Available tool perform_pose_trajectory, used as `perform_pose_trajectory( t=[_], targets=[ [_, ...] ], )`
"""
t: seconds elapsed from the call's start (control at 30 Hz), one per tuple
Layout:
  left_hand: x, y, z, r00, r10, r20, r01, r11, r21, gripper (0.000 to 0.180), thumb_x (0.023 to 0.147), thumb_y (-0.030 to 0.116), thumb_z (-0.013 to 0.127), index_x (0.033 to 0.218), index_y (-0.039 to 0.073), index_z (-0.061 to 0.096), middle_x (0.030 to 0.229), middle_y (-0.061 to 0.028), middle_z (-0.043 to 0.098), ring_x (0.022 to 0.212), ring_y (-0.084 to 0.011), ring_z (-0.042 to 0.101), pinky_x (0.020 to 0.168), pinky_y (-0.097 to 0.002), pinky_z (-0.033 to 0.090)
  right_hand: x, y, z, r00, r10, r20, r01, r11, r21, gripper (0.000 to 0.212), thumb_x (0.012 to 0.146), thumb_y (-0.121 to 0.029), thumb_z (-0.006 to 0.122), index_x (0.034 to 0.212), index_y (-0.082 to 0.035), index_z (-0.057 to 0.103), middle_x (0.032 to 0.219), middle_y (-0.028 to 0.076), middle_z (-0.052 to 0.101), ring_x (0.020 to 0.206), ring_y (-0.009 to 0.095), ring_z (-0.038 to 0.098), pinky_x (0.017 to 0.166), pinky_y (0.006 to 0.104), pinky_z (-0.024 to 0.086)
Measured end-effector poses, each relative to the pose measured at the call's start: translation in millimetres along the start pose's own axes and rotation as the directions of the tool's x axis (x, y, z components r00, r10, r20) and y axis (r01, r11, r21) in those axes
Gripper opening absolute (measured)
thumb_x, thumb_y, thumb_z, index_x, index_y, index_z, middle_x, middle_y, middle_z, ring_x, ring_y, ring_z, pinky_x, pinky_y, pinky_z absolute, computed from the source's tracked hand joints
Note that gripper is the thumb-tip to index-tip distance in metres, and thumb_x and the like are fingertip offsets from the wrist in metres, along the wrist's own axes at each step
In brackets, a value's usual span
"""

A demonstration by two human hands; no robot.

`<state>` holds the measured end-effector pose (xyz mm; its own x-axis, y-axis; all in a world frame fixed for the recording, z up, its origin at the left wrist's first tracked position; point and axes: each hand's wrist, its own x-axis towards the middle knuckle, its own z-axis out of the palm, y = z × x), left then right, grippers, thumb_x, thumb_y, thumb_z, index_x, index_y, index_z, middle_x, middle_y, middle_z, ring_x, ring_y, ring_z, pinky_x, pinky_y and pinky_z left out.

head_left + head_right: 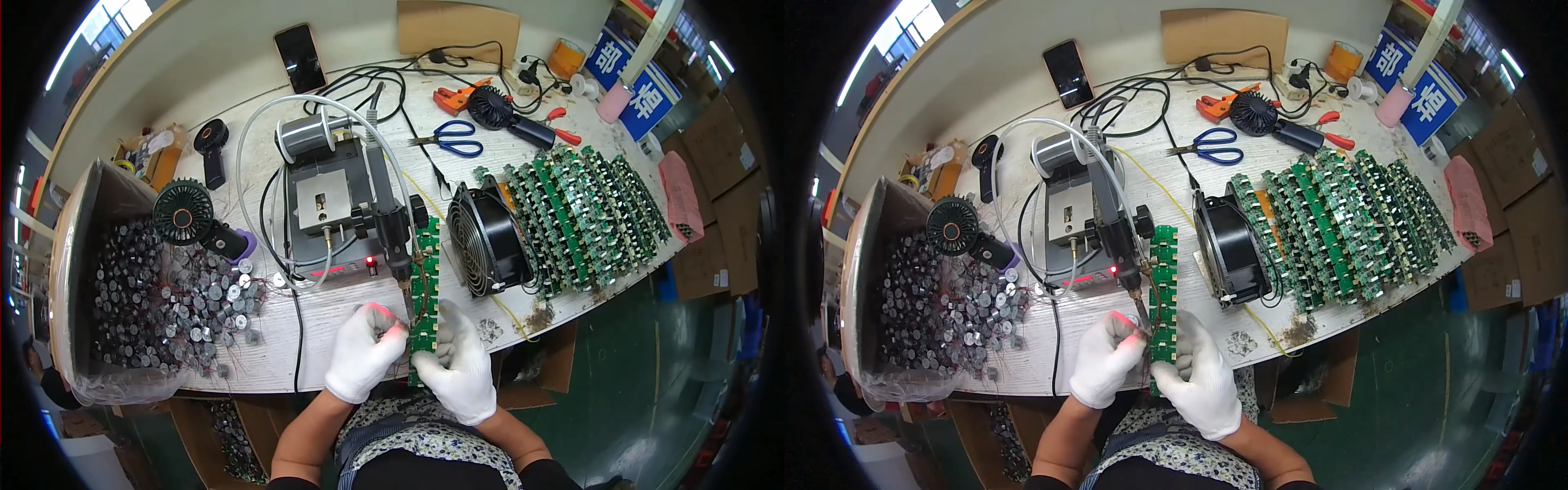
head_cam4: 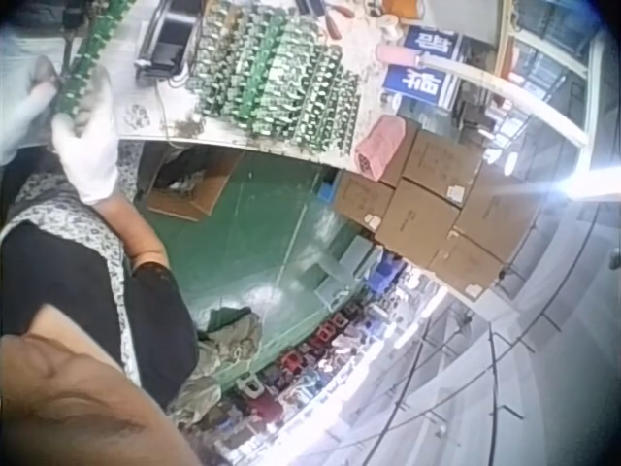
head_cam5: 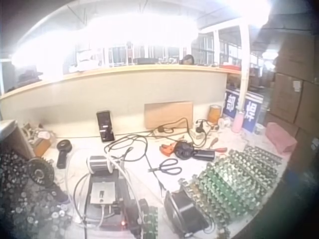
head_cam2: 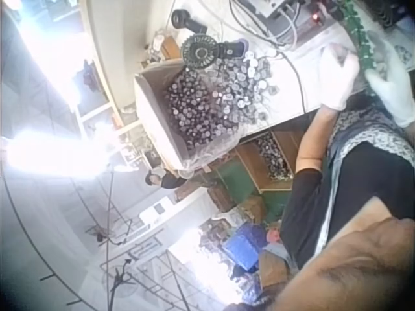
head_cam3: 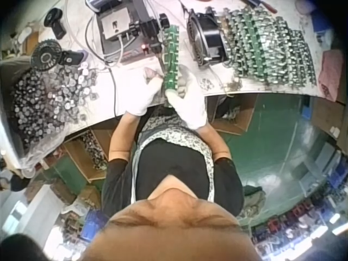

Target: The person assembles small vibrating motors onto a printed circuit board by hand at a manual workstation.

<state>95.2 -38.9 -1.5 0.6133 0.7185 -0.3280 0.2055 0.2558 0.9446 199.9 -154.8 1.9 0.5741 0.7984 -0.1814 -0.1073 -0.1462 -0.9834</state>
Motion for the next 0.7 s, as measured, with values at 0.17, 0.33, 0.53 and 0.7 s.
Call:
perform_pose_trajectory(
  t=[0.17, 0.33, 0.53, 0.7],
  targets=[
    [1, 0, 0, 0.999, 0.028, -0.022, -0.027, 0.998, 0.05, 0.013, 0.081, 0.009, 0.065, 0.082, -0.001, 0.057, 0.069, -0.001, 0.058, 0.063, -0.0057, 0.051, 0.058, -0.0229, 0.044, 0, -5, 0, 1.0, 0.005, -0.003, -0.006, 1.0, -0.006, 0.069, 0.078, -0.002, 0.065, 0.138, 0.004, 0.033, 0.091, 0.011, 0.066, 0.07, 0.01, 0.063, 0.062, 0.024, 0.052],
    [-1, 3, 2, 0.997, 0.056, -0.044, -0.051, 0.993, 0.107, 0.013, 0.08, 0.009, 0.066, 0.081, 0.0, 0.058, 0.068, -0.0019, 0.058, 0.063, -0.0061, 0.051, 0.058, -0.0232, 0.045, -1, -4, -1, 1.0, 0.004, -0.01, -0.004, 1.0, 0.006, 0.069, 0.079, -0.002, 0.066, 0.139, 0.003, 0.033, 0.092, 0.011, 0.066, 0.071, 0.01, 0.063, 0.062, 0.0238, 0.052],
    [-2, 7, 3, 0.995, 0.082, -0.057, -0.074, 0.988, 0.138, 0.013, 0.08, 0.009, 0.067, 0.08, 0.0, 0.058, 0.069, -0.0026, 0.059, 0.063, -0.0071, 0.051, 0.059, -0.0238, 0.045, -1, -7, 0, 1.0, 0.026, 0.009, -0.026, 0.999, 0.031, 0.069, 0.077, 0.003, 0.062, 0.138, 0.003, 0.031, 0.095, 0.011, 0.063, 0.073, 0.009, 0.061, 0.061, 0.0205, 0.048],
    [-3, 7, 3, 0.994, 0.094, -0.061, -0.084, 0.987, 0.14, 0.013, 0.08, 0.009, 0.067, 0.079, 0.0, 0.058, 0.069, -0.0029, 0.059, 0.063, -0.0071, 0.051, 0.059, -0.0237, 0.045, 0, -10, 2, 1.0, 0.018, -0.01, -0.018, 0.999, 0.05, 0.067, 0.078, -0.002, 0.064, 0.138, 0.001, 0.035, 0.092, 0.01, 0.066, 0.071, 0.009, 0.063, 0.063, 0.0232, 0.052]
  ],
)
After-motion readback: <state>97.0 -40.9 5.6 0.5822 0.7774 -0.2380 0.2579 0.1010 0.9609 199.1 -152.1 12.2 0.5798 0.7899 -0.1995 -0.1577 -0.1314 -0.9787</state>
